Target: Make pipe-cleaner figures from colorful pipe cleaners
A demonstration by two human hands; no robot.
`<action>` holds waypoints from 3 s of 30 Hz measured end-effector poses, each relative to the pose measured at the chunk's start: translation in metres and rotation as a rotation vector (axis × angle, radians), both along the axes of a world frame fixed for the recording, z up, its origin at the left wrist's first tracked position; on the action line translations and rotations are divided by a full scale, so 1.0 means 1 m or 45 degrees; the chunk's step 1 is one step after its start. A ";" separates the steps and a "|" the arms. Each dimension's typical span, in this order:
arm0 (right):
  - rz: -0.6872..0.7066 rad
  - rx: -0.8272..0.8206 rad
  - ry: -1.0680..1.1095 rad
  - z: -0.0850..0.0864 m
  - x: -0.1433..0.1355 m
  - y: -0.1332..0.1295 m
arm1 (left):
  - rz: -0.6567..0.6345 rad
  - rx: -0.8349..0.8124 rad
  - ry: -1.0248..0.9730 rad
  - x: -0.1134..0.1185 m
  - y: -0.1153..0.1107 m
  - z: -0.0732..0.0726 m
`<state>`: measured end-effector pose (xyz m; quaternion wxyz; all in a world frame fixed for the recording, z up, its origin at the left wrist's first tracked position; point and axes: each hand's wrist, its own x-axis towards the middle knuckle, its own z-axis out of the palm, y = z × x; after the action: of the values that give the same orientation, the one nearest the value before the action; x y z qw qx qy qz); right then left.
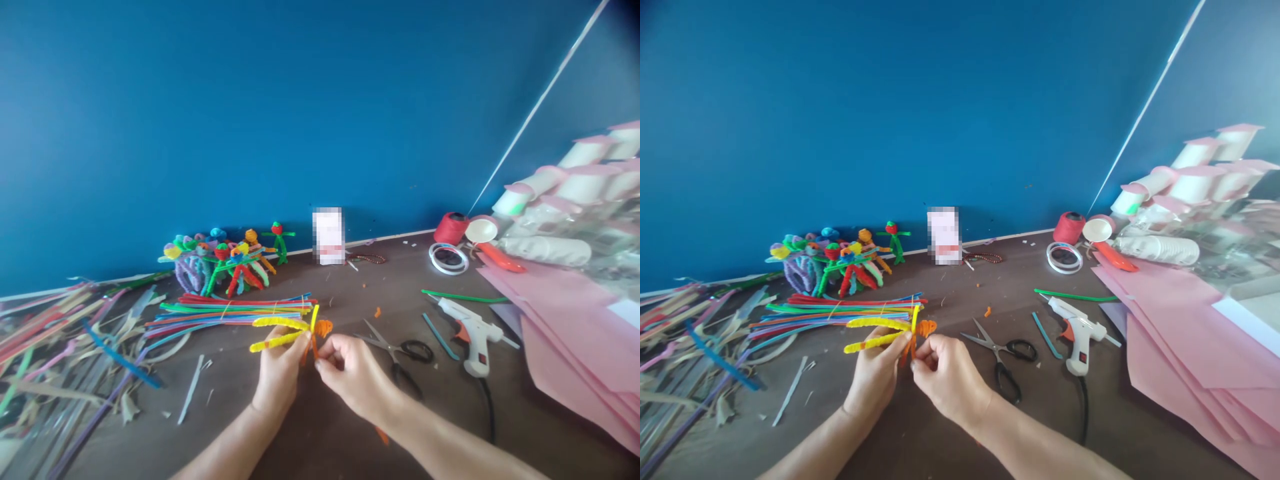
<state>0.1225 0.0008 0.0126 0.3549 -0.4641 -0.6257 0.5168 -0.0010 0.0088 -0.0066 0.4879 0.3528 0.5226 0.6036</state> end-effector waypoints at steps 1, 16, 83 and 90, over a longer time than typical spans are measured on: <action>-0.014 0.084 -0.063 0.002 0.001 -0.001 | -0.006 0.006 0.054 0.000 0.000 0.000; 0.011 0.608 -0.642 0.034 0.021 -0.005 | -0.209 0.030 0.333 -0.002 -0.003 -0.003; 0.158 1.011 -1.217 0.035 0.022 -0.007 | -0.422 -0.117 -0.116 0.002 -0.006 0.009; 0.247 0.977 -1.200 0.042 0.018 -0.007 | -0.344 0.123 0.539 0.000 -0.008 0.012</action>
<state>0.1410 -0.0057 0.0550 0.1332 -0.4230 -0.8960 0.0240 -0.0014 0.0009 0.0055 0.4263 0.5610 0.5318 0.4698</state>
